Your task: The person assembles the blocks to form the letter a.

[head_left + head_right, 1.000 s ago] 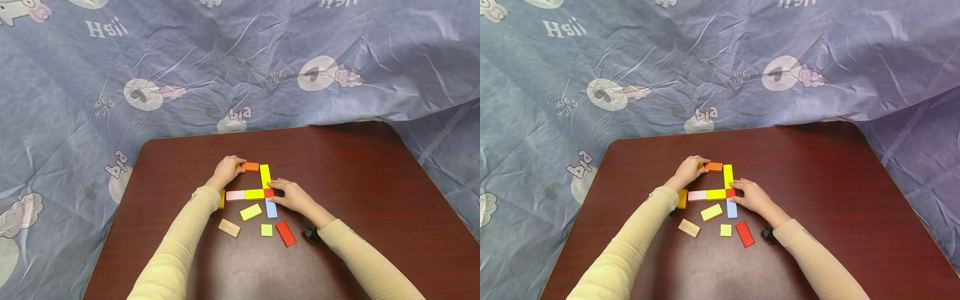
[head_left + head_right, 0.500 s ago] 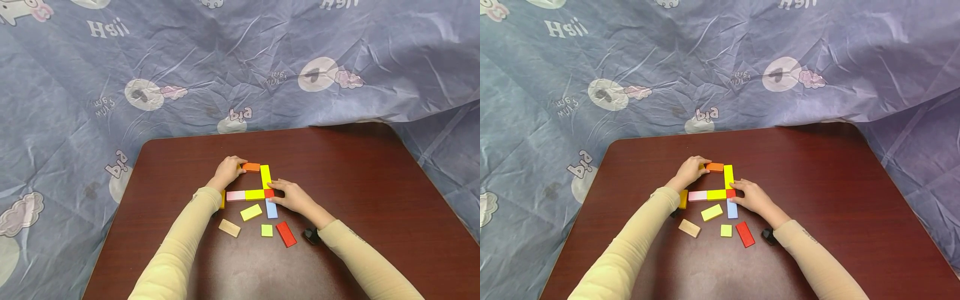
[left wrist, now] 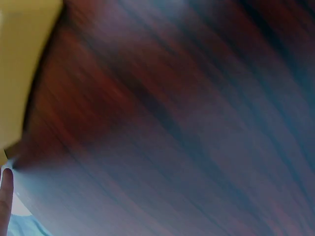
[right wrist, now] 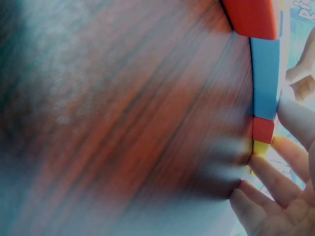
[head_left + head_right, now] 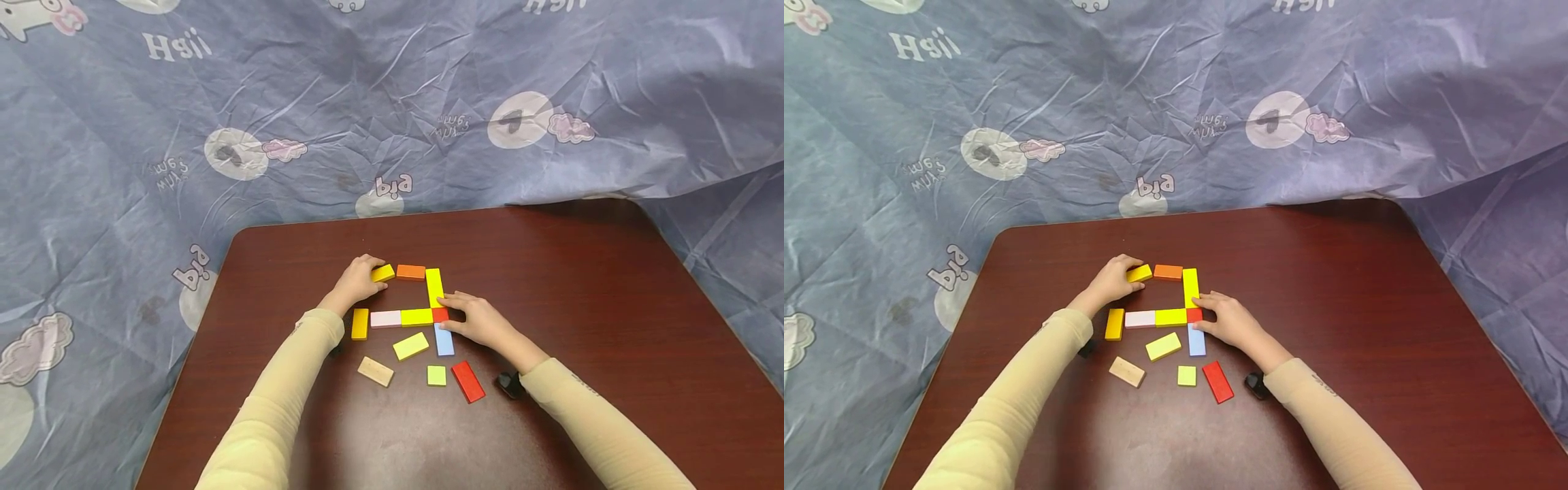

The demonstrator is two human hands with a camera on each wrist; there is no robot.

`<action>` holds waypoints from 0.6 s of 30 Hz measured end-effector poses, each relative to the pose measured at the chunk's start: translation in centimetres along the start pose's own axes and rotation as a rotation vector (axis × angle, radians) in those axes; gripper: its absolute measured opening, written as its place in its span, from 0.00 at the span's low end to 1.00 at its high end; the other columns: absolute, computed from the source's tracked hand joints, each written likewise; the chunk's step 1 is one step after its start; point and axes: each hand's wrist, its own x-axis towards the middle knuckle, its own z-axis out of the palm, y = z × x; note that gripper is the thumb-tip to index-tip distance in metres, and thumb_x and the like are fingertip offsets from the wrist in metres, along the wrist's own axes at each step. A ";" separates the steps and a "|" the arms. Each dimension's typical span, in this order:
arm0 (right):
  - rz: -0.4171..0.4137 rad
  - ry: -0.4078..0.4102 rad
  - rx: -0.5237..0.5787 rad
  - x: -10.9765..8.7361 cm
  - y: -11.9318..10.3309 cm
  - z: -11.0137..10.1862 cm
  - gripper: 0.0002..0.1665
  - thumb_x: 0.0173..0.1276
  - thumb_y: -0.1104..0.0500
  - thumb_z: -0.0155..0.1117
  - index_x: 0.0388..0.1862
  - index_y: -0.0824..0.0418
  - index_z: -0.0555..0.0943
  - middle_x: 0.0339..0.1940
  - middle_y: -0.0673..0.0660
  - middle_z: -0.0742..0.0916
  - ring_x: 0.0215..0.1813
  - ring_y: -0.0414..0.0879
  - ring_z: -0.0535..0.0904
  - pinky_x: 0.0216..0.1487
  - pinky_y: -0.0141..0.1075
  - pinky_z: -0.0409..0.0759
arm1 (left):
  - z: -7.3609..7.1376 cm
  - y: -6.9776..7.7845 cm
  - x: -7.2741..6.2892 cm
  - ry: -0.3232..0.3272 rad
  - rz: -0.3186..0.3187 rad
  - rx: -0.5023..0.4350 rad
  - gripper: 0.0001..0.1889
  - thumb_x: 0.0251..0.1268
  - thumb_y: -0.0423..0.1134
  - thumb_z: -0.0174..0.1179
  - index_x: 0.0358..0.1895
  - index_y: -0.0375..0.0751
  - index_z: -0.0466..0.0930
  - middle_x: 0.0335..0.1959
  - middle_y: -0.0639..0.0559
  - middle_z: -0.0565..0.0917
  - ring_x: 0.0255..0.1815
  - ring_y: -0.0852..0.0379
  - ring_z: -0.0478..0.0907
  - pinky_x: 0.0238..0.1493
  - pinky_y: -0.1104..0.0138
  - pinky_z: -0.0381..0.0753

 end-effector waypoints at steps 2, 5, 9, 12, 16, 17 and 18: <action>0.003 -0.002 -0.002 0.1 0.0 0.0 0.34 0.63 0.49 0.71 0.66 0.59 0.77 0.67 0.65 0.78 0.72 0.62 0.69 0.68 0.56 0.69 | -0.1 -0.3 -0.3 0.006 -0.008 -0.005 0.28 0.61 0.42 0.68 0.65 0.40 0.75 0.61 0.44 0.76 0.61 0.46 0.71 0.66 0.58 0.71; 0.002 0.000 -0.004 0.1 0.0 0.0 0.34 0.63 0.49 0.71 0.66 0.59 0.77 0.67 0.65 0.78 0.72 0.62 0.69 0.68 0.56 0.70 | -0.2 -0.6 -0.7 0.011 -0.018 -0.017 0.26 0.61 0.39 0.68 0.63 0.39 0.75 0.58 0.43 0.76 0.58 0.46 0.71 0.64 0.58 0.72; -0.003 0.001 -0.007 0.1 -0.1 0.1 0.33 0.63 0.50 0.71 0.66 0.60 0.77 0.66 0.65 0.79 0.71 0.62 0.70 0.68 0.56 0.70 | 0.0 -0.8 -1.0 0.024 -0.032 -0.027 0.25 0.63 0.37 0.66 0.63 0.39 0.76 0.56 0.43 0.77 0.55 0.47 0.72 0.64 0.58 0.73; 0.004 -0.004 -0.011 0.1 0.0 0.1 0.34 0.63 0.49 0.71 0.66 0.59 0.77 0.67 0.65 0.78 0.72 0.62 0.69 0.68 0.57 0.69 | 0.1 -0.8 -1.0 0.036 -0.040 -0.025 0.23 0.63 0.37 0.66 0.62 0.38 0.77 0.55 0.43 0.77 0.54 0.48 0.72 0.64 0.59 0.74; 0.014 -0.008 -0.009 0.0 0.0 0.1 0.34 0.63 0.49 0.71 0.66 0.59 0.77 0.67 0.65 0.78 0.72 0.62 0.69 0.68 0.58 0.69 | 0.1 -0.7 -0.9 0.040 -0.041 -0.018 0.23 0.64 0.37 0.66 0.62 0.39 0.77 0.55 0.43 0.78 0.54 0.48 0.73 0.64 0.59 0.73; 0.011 -0.006 -0.008 0.1 0.0 0.1 0.34 0.63 0.49 0.71 0.66 0.59 0.77 0.67 0.65 0.78 0.72 0.62 0.69 0.68 0.58 0.69 | 0.1 -0.6 -0.8 0.040 -0.040 -0.018 0.23 0.64 0.37 0.66 0.62 0.39 0.77 0.56 0.44 0.78 0.54 0.48 0.74 0.64 0.59 0.74; 0.007 -0.004 -0.007 0.1 0.0 0.1 0.34 0.63 0.49 0.71 0.66 0.59 0.77 0.67 0.65 0.78 0.72 0.62 0.69 0.68 0.57 0.69 | 0.1 -0.6 -0.8 0.038 -0.038 -0.018 0.23 0.64 0.37 0.66 0.63 0.39 0.77 0.56 0.44 0.78 0.55 0.48 0.74 0.65 0.59 0.73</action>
